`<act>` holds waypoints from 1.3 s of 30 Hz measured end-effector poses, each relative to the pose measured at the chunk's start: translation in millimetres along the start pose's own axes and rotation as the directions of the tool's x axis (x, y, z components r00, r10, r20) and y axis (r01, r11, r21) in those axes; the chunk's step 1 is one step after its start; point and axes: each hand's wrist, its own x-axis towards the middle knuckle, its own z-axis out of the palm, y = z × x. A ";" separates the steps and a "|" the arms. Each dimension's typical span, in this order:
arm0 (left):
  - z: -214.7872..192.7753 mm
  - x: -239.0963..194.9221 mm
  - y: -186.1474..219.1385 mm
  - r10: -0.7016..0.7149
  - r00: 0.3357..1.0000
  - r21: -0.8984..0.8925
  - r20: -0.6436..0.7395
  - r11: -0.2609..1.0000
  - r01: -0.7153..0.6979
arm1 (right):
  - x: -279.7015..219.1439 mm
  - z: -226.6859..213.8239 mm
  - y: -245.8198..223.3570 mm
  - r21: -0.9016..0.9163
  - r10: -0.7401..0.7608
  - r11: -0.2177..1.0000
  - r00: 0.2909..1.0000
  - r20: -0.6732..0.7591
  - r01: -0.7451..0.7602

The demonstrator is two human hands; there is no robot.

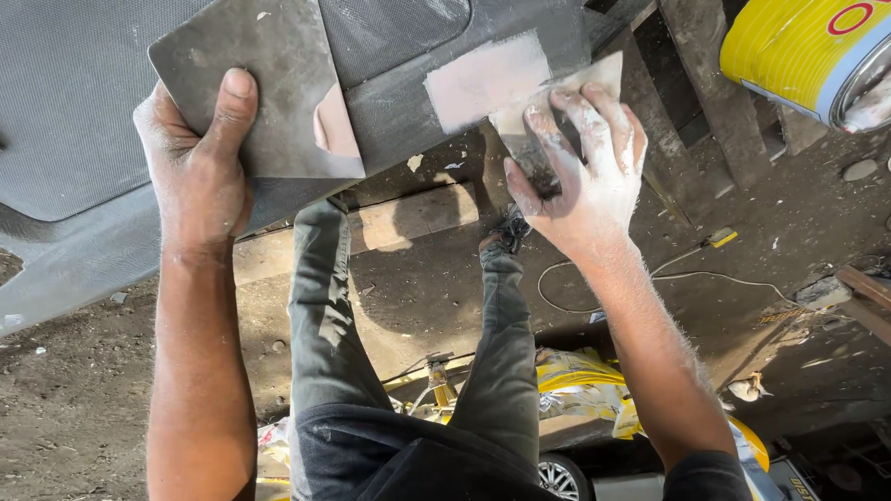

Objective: The person mixes a substance in a yellow can using a putty knife, then applies the mixture to a grey car bumper. They proceed to sand the applied area with a sanding block to smooth the surface.

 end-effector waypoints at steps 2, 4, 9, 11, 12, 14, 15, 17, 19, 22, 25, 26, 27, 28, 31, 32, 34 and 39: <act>-0.2 0.8 -1.0 -0.001 1.000 0.016 -0.013 1.000 0.001 | -14.8 7.4 3.8 0.003 0.044 0.999 0.998 0.041 -0.044; 3.0 2.7 3.2 0.012 1.000 0.010 -0.004 1.000 -0.012 | -20.1 -2.3 4.0 0.013 0.070 0.997 0.996 0.062 -0.071; 11.8 3.2 12.4 -0.005 1.000 -0.006 -0.008 1.000 0.005 | -8.5 -28.9 1.6 0.045 0.110 0.993 0.991 0.071 -0.113; 8.1 4.0 10.4 0.009 1.000 0.012 -0.011 1.000 -0.009 | 1.9 -31.9 5.0 0.029 0.076 0.997 0.996 0.040 -0.077; 6.7 3.3 9.6 0.012 1.000 0.014 -0.012 1.000 -0.011 | 5.1 -29.8 6.1 0.030 0.074 0.997 0.997 0.037 -0.075; 3.7 2.2 6.3 -0.002 1.000 0.015 0.004 1.000 0.002 | 10.3 -24.2 8.2 -0.002 0.041 0.999 0.999 0.007 -0.041; 6.2 4.3 10.9 -0.002 1.000 0.018 0.005 1.000 0.002 | 11.4 -17.5 10.3 -0.001 0.042 0.999 0.999 0.006 -0.042; 12.8 4.3 17.7 -0.005 1.000 0.052 -0.022 0.999 0.007 | 8.3 -6.1 13.6 -0.004 0.030 1.000 0.999 -0.033 -0.030; 13.9 3.6 17.4 -0.006 1.000 0.036 -0.011 0.999 0.006 | -6.1 11.9 19.5 0.014 0.034 0.999 0.998 -0.053 -0.034; 10.2 3.4 16.6 0.003 1.000 0.047 -0.008 0.999 -0.002 | -22.4 34.2 26.4 0.024 0.049 0.999 0.997 -0.061 -0.047; 10.1 3.8 14.2 -0.004 1.000 0.029 -0.002 1.000 0.004 | -39.5 29.7 23.8 0.004 0.100 0.995 0.995 0.000 -0.100; 9.2 3.2 14.2 0.009 1.000 -0.008 -0.015 1.000 -0.009 | -39.6 26.8 23.7 0.002 0.110 0.994 0.993 0.031 -0.110; 9.3 3.4 14.6 0.018 1.000 -0.009 -0.024 1.000 -0.019 | -32.0 18.3 23.0 0.002 0.099 0.995 0.995 0.026 -0.099; 9.8 3.7 15.1 0.000 1.000 -0.013 -0.017 1.000 0.000 | -29.4 8.1 19.1 0.034 0.102 0.994 0.994 0.033 -0.103; 11.6 4.8 16.9 -0.013 1.000 -0.015 -0.016 1.000 0.013 | -5.7 -20.5 12.6 0.067 0.071 0.995 0.997 0.037 -0.073; 11.8 5.0 17.8 -0.015 1.000 -0.011 -0.017 1.000 0.014 | 4.1 -29.7 10.4 0.070 0.044 0.996 0.998 0.039 -0.047; 10.1 4.8 15.1 -0.015 1.000 -0.010 -0.023 1.000 0.014 | 19.6 -37.2 10.7 0.060 0.020 0.998 0.999 0.043 -0.022; 7.3 4.0 10.7 -0.012 1.000 -0.020 -0.020 1.000 0.012 | 53.8 -52.0 7.5 0.046 -0.023 0.999 0.997 0.074 0.020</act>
